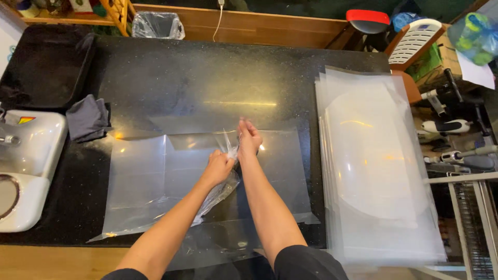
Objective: Fold and organize clear plastic cake box sheets or liners.
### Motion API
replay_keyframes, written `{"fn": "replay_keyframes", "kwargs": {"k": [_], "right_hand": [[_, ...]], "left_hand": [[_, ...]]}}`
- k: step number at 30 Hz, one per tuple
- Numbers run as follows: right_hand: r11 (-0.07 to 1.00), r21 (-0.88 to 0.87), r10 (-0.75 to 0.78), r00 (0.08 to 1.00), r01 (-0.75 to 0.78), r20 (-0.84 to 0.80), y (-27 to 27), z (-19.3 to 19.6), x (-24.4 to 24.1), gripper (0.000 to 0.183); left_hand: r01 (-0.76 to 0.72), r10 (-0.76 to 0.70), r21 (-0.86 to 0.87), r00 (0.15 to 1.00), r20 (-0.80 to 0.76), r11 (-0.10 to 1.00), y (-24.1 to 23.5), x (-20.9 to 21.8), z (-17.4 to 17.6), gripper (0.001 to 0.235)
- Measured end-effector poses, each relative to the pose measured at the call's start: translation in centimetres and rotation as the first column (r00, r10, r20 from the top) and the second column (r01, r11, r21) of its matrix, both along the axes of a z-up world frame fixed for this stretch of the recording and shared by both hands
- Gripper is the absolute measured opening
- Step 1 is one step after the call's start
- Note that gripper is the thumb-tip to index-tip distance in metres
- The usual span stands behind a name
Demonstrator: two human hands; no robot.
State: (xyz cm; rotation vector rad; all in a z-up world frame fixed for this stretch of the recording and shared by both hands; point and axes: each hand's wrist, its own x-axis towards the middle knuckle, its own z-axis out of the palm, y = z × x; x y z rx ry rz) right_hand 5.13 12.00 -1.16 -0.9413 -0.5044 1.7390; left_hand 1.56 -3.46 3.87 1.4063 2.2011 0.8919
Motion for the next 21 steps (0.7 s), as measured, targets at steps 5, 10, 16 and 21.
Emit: {"fn": "replay_keyframes", "kwargs": {"k": [5,10,16,21], "right_hand": [[0.994,0.095,-0.078,0.968,0.057,0.237,0.9,3.4,-0.7,0.032],[0.989,0.115,-0.117,0.959,0.09,0.257,1.5,5.8,-1.8,0.03],[0.98,0.194,-0.121,0.924,0.052,0.363,0.8,10.2,-1.6,0.026],[0.965,0.254,-0.137,0.95,0.065,0.279,3.0,7.1,-2.4,0.023]], "left_hand": [[0.023,-0.022,-0.041,0.999,0.033,0.999,0.2,-0.1,0.0,0.034],[0.028,-0.026,-0.064,0.999,0.03,0.998,-0.1,-0.3,1.0,0.037],[0.043,-0.038,-0.051,0.996,0.08,0.998,-0.2,-0.4,2.0,0.037],[0.113,-0.109,-0.053,0.991,0.081,0.992,-0.4,-0.5,2.7,0.037]]}}
